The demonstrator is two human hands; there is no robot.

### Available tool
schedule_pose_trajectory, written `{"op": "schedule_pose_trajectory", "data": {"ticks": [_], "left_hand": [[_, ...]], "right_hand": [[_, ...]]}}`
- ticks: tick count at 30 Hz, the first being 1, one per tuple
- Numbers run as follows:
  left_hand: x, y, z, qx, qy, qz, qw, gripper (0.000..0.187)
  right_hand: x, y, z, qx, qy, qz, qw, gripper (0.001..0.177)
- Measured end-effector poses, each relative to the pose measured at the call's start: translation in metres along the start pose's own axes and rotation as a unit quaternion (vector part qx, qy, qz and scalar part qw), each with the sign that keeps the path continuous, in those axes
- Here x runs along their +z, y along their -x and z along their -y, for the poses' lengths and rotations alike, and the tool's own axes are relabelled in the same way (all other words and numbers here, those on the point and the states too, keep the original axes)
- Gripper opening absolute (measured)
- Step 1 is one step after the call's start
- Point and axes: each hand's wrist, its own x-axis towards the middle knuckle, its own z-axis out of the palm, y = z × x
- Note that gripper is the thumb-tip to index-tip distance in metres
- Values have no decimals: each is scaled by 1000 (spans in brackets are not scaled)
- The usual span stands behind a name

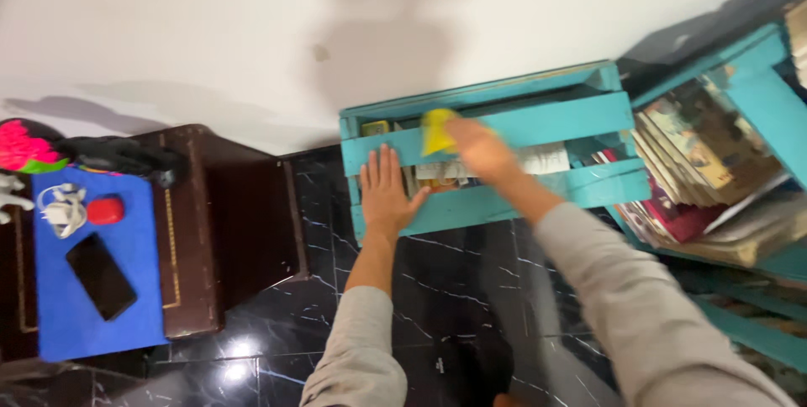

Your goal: The person kneels on the floor and wipes a turquoise wooden shelf with a yellow cloth. They then pick up several picture frames from a nearby table and place them on the shelf, followed by a small decorative item.

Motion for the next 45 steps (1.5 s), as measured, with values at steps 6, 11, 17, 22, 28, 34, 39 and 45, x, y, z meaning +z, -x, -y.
{"op": "schedule_pose_trajectory", "data": {"ticks": [6, 11, 17, 22, 28, 34, 39, 45], "left_hand": [[2, 3, 0, 3, -13, -1, 1000, 108], [6, 3, -1, 18, -19, -67, 997, 107], [8, 1, -2, 25, -38, -104, 994, 107], [9, 3, 1, 26, -40, -69, 997, 106], [-1, 3, 1, 20, -45, -17, 999, 106], [-4, 1, -4, 5, -47, 17, 999, 106], [-14, 1, -7, -9, -57, 59, 997, 107], [-63, 12, -14, 7, -26, 209, 978, 90]], "right_hand": [[-24, -4, 5, -70, 55, -5, 996, 30], [-37, 79, -99, -5, 112, 8, 994, 34], [-35, 167, -183, 97, 191, 15, 977, 43], [-131, -19, -17, 482, -268, 170, 817, 51], [-6, 20, -13, -21, 54, -26, 998, 35], [-40, 121, -128, 3, 159, 78, 984, 39], [-89, 188, -181, 29, 282, 194, 939, 44], [-160, 170, -133, 103, 161, 50, 980, 25]]}}
